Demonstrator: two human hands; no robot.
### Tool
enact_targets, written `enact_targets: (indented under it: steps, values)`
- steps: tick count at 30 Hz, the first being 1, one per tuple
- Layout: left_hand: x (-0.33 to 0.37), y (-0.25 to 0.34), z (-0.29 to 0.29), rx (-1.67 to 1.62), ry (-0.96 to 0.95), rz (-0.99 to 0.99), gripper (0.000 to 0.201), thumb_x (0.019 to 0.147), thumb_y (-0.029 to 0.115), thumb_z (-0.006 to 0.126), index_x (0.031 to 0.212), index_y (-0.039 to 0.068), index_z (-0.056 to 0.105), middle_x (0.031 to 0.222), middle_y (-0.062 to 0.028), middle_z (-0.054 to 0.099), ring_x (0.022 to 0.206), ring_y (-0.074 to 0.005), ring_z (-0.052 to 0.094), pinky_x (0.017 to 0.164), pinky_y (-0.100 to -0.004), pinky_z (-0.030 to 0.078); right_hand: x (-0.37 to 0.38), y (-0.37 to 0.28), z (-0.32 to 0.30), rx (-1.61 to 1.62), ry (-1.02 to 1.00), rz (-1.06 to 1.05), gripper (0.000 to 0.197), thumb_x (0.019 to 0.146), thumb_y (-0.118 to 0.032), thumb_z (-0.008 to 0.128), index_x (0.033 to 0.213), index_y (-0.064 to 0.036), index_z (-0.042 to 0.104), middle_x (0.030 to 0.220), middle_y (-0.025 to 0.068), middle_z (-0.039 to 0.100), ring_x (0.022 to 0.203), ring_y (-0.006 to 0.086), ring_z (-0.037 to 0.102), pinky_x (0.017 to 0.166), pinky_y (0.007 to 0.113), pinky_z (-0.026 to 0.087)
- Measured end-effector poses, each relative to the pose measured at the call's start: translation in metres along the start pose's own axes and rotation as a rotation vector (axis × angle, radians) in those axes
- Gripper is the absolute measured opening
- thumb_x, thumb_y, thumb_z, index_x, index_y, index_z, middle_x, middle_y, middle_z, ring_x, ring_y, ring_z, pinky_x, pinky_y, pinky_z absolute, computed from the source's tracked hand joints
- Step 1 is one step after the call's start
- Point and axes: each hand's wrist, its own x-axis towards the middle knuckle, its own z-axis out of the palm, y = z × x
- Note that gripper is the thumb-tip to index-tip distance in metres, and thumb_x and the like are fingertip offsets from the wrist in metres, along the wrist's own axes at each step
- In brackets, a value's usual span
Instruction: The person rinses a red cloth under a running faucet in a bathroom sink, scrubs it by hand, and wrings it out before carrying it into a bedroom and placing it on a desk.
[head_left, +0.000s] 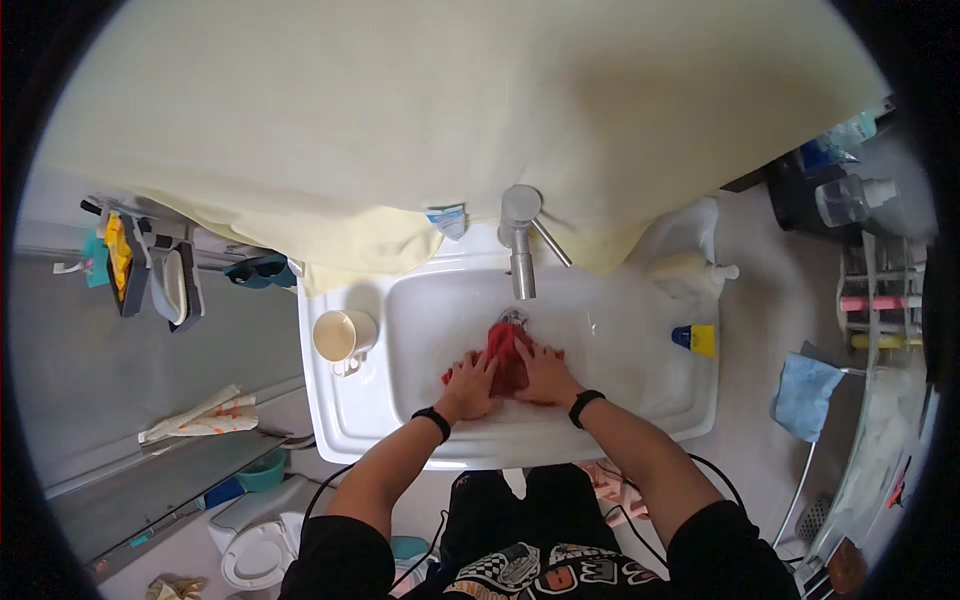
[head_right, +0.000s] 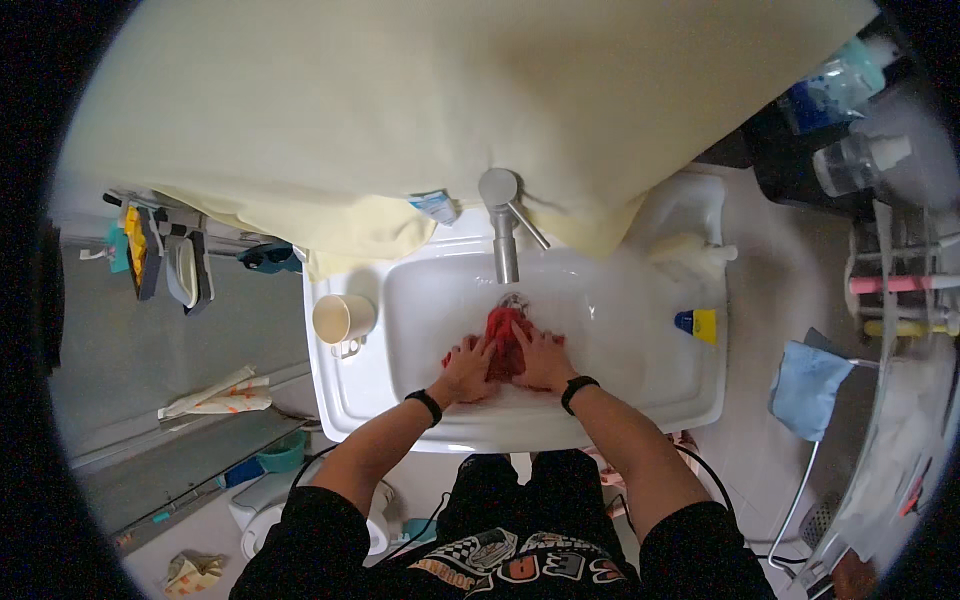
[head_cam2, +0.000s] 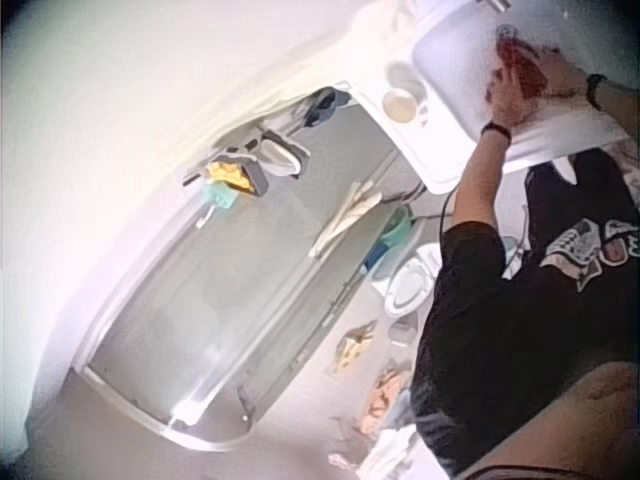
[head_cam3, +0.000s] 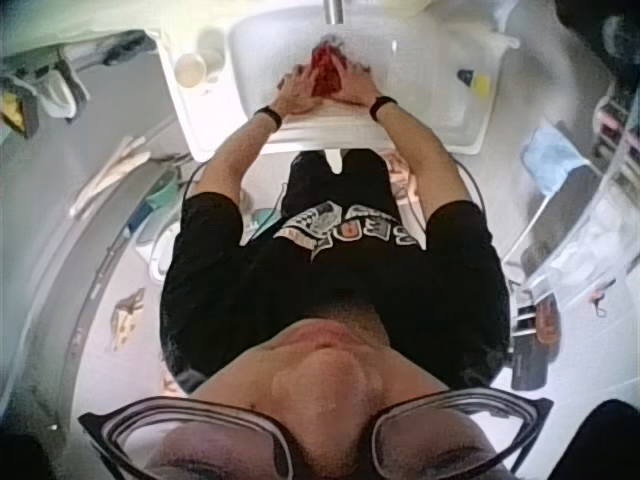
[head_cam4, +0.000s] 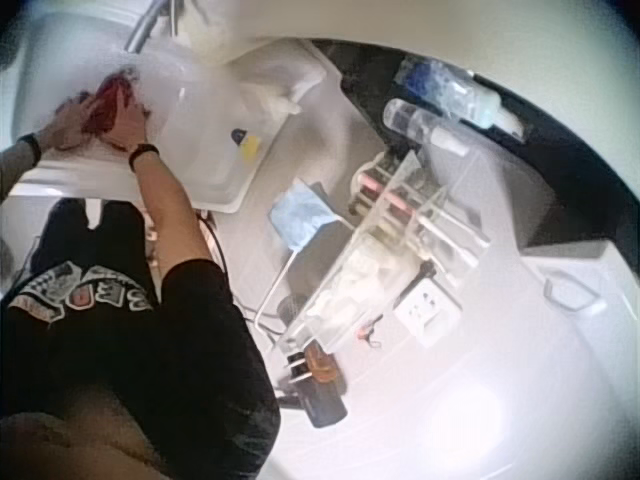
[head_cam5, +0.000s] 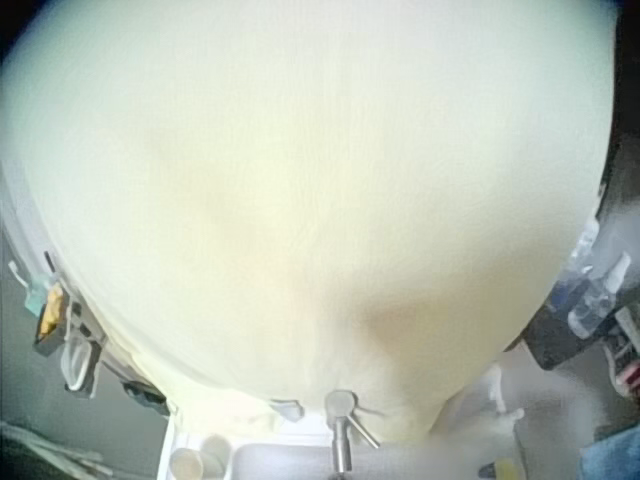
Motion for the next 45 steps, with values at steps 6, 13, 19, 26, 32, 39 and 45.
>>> enact_targets:
  steps: [6,13,19,26,32,39,45]
  values:
    - [-0.04,0.019,-0.002,-0.208,-0.129,-0.025,0.1,0.07,0.071,0.062,0.13,-0.007,0.042,0.122,-0.0302,0.051,0.105,-0.0475,0.053,0.088,-0.052,0.046,-0.03,-0.021,-0.006,0.133,-0.336,0.112,0.113,0.065,-0.074,0.064,0.147,-0.0072,0.026,0.143,0.0291,0.036,0.121,0.0438,0.049,0.101,0.045,0.042]
    - [-0.038,0.025,-0.013,-0.421,-0.097,-0.079,0.082,0.075,0.069,0.061,0.116,-0.002,0.051,0.108,-0.0257,0.061,0.095,-0.044,0.061,0.089,-0.0492,0.046,-0.038,-0.027,-0.016,0.262,-0.35,0.056,0.089,0.074,-0.06,0.067,0.142,-0.0103,0.036,0.121,0.0277,0.057,0.109,0.0408,0.058,0.095,0.044,0.045]
    - [-0.023,0.016,-0.039,-0.415,-0.412,-0.01,0.062,0.079,0.059,0.062,0.115,0.009,0.056,0.109,-0.0201,0.065,0.096,-0.0382,0.063,0.088,-0.0471,0.047,-0.026,-0.026,-0.046,0.314,-0.501,-0.045,0.07,0.076,-0.054,0.067,0.13,-0.0126,0.05,0.11,0.0231,0.064,0.1,0.0402,0.061,0.089,0.044,0.048]
    - [-0.009,-0.05,-0.045,0.203,0.233,-0.247,0.049,0.078,0.009,0.059,0.126,0.014,0.05,0.114,-0.0137,0.053,0.104,-0.0349,0.051,0.083,-0.0579,0.041,0.016,-0.007,-0.087,-0.049,-0.056,-0.062,0.053,0.082,-0.035,0.066,0.131,-0.0213,0.052,0.12,0.0226,0.053,0.107,0.0412,0.054,0.088,0.049,0.047]
    - [0.059,-0.049,-0.056,0.014,0.465,-0.363,0.07,0.072,0.019,0.067,0.136,0.015,0.042,0.142,-0.0163,0.037,0.124,-0.0431,0.037,0.094,-0.0619,0.032,0.073,-0.003,-0.085,-0.101,0.212,0.158,0.051,0.083,-0.022,0.067,0.132,-0.0215,0.052,0.131,0.0217,0.042,0.119,0.0429,0.045,0.098,0.059,0.042]
    - [0.072,-0.026,-0.021,-0.097,0.261,-0.34,0.091,0.073,0.038,0.069,0.148,0.014,0.024,0.147,-0.0175,0.031,0.127,-0.0474,0.032,0.092,-0.0651,0.034,0.081,0.004,-0.043,-0.229,0.194,0.101,0.079,0.079,-0.038,0.066,0.148,-0.0368,0.028,0.138,0.0149,0.046,0.126,0.0397,0.041,0.09,0.06,0.042]
    - [0.056,-0.014,-0.02,-0.282,0.162,-0.294,0.111,0.059,0.047,0.076,0.148,0.012,0.02,0.136,-0.0227,0.04,0.116,-0.0448,0.045,0.092,-0.0574,0.042,0.068,0.007,-0.018,0.013,0.09,-0.008,0.071,0.08,-0.048,0.063,0.142,-0.0184,0.041,0.133,0.0155,0.051,0.123,0.0352,0.046,0.092,0.057,0.042]
